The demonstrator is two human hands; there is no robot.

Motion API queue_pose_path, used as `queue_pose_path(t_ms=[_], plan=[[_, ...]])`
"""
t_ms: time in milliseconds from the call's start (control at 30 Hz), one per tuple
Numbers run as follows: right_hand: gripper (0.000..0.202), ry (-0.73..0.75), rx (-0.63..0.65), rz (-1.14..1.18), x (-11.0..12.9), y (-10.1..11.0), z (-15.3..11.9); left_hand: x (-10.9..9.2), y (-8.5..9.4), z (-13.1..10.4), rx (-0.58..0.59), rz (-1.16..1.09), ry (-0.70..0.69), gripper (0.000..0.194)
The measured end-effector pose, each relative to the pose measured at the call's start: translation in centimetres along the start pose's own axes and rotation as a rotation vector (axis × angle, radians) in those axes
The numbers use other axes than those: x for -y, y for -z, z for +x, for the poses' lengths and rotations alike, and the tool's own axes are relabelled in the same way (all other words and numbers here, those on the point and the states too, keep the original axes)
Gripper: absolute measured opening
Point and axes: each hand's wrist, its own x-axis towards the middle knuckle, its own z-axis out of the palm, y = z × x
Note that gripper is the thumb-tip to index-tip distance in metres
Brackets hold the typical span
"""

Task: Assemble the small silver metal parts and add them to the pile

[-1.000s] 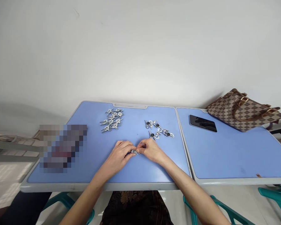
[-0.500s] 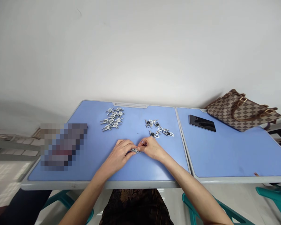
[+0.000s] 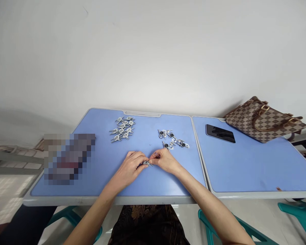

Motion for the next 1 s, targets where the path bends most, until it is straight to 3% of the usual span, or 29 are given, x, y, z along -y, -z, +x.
queue_pose_path(t_ms=[400,567,767,1000], plan=[[0.010,0.006,-0.064,-0.203,0.4,0.0,-0.1,0.2,-0.2,-0.1,-0.016,-0.001,-0.013,0.009],[0.015,0.038,-0.020,-0.111,0.3,0.6,-0.2,0.2,-0.1,-0.1,-0.014,0.003,-0.002,0.007],[0.006,0.236,-0.055,-0.150,0.0,0.3,-1.7,0.0,0.0,-0.1,-0.006,-0.010,0.013,0.007],[0.022,0.509,-0.163,-0.422,-1.3,-0.7,-2.7,-0.2,0.1,-0.1,-0.005,-0.020,0.019,0.007]])
